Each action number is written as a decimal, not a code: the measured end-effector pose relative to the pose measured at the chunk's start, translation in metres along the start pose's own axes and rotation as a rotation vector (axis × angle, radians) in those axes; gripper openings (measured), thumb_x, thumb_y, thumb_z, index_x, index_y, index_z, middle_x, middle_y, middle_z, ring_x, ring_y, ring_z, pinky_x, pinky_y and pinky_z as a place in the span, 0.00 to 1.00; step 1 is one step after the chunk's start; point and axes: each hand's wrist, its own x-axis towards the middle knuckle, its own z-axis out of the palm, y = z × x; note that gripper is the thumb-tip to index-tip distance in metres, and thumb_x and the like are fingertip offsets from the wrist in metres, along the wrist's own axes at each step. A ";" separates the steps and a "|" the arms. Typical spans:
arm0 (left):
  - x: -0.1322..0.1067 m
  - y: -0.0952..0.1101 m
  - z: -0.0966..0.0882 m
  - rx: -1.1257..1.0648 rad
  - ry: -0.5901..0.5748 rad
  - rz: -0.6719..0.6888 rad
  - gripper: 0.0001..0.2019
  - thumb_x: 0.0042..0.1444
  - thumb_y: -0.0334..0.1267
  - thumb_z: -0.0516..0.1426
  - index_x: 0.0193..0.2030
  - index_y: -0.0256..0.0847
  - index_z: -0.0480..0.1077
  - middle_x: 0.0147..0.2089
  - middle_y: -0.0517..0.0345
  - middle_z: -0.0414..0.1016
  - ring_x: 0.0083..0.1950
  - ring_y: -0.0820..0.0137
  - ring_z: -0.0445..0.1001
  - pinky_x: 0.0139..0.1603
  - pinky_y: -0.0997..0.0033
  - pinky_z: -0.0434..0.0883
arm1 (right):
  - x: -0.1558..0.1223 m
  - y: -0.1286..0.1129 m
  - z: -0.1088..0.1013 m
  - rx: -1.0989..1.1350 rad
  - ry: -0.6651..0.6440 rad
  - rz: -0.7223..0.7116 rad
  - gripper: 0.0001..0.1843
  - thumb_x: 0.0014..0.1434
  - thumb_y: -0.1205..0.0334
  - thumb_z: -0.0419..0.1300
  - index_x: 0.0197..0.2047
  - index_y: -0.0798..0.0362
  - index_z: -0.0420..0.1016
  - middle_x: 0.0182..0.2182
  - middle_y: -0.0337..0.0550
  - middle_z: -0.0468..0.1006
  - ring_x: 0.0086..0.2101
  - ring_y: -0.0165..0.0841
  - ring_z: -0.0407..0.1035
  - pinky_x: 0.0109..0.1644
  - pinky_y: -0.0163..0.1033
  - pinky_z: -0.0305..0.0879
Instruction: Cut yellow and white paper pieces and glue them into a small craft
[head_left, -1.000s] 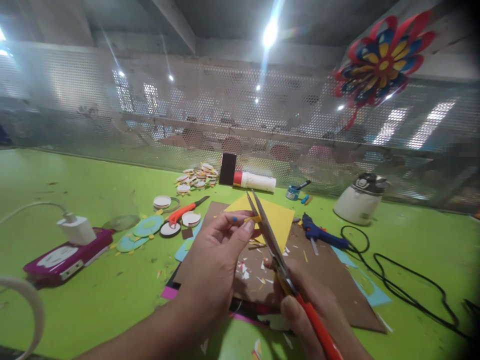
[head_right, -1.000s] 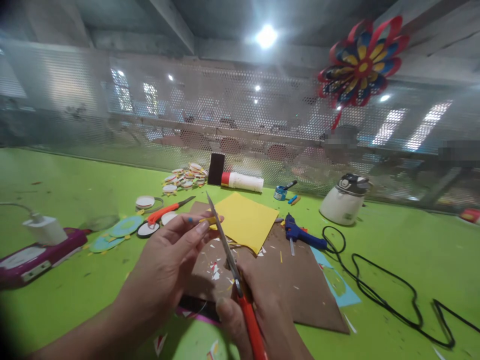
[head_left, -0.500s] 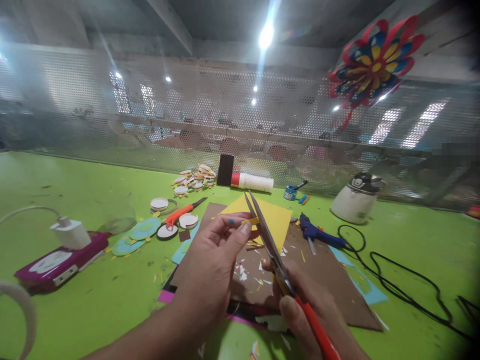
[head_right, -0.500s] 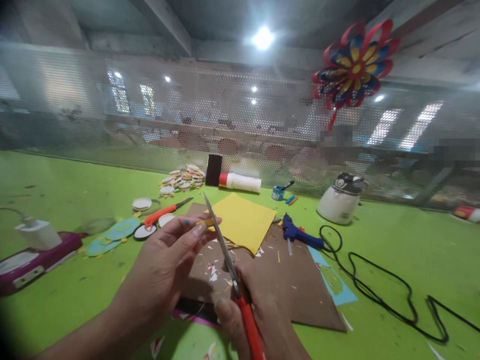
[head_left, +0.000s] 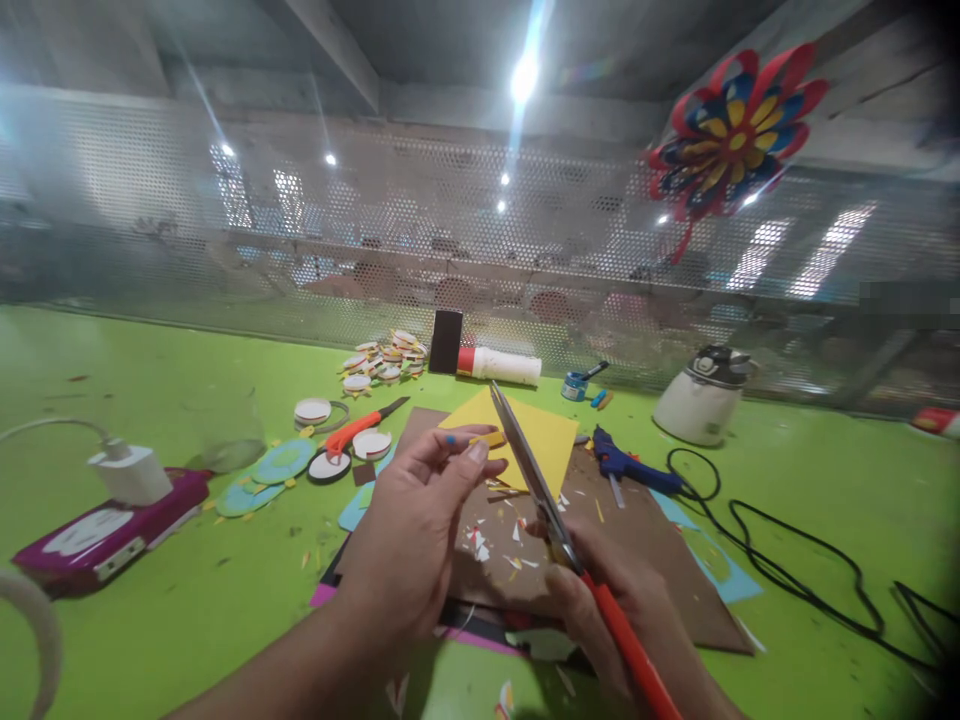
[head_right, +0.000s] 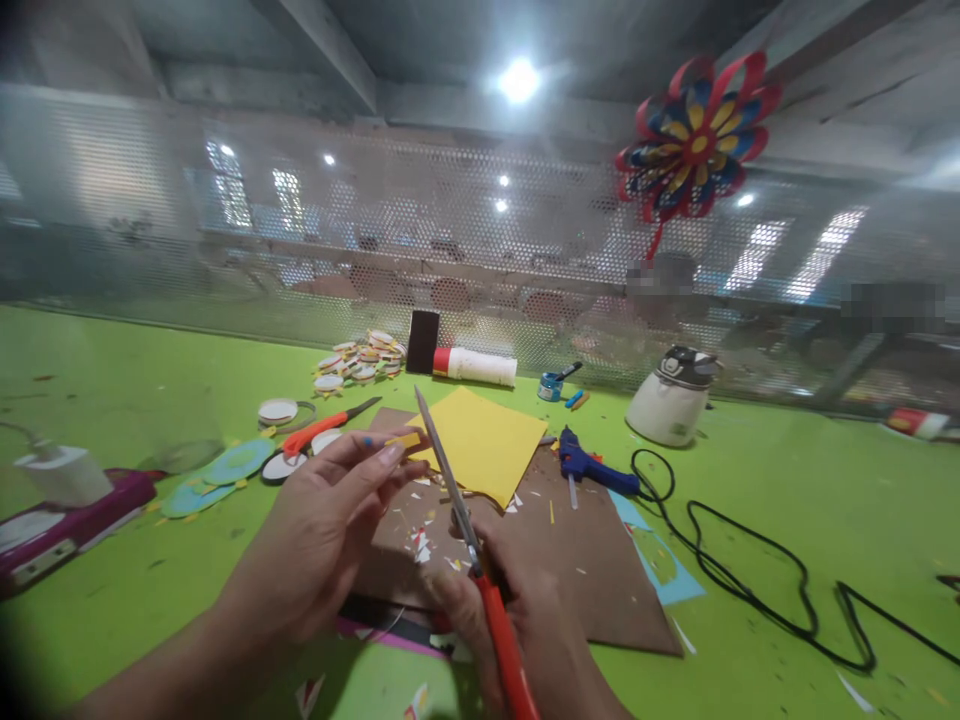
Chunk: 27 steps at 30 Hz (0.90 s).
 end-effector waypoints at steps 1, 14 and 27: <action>0.001 0.000 -0.001 0.015 0.008 0.010 0.06 0.50 0.35 0.63 0.34 0.37 0.74 0.40 0.55 0.78 0.39 0.73 0.76 0.46 0.73 0.70 | 0.002 0.000 -0.001 -0.007 -0.003 0.022 0.25 0.60 0.40 0.50 0.48 0.51 0.73 0.21 0.36 0.74 0.21 0.30 0.68 0.24 0.31 0.65; 0.022 -0.001 -0.014 0.069 -0.139 -0.037 0.03 0.52 0.30 0.59 0.31 0.34 0.68 0.33 0.50 0.78 0.40 0.66 0.78 0.45 0.65 0.72 | 0.015 0.031 -0.056 -0.560 -0.206 0.008 0.22 0.56 0.49 0.59 0.49 0.52 0.76 0.34 0.47 0.82 0.32 0.41 0.73 0.36 0.42 0.68; 0.033 -0.017 -0.025 0.233 -0.299 -0.203 0.05 0.50 0.30 0.61 0.28 0.35 0.68 0.28 0.52 0.77 0.33 0.70 0.77 0.38 0.71 0.71 | -0.019 0.075 -0.160 -0.919 -0.299 0.154 0.22 0.58 0.59 0.54 0.54 0.57 0.74 0.42 0.54 0.80 0.38 0.44 0.74 0.40 0.41 0.67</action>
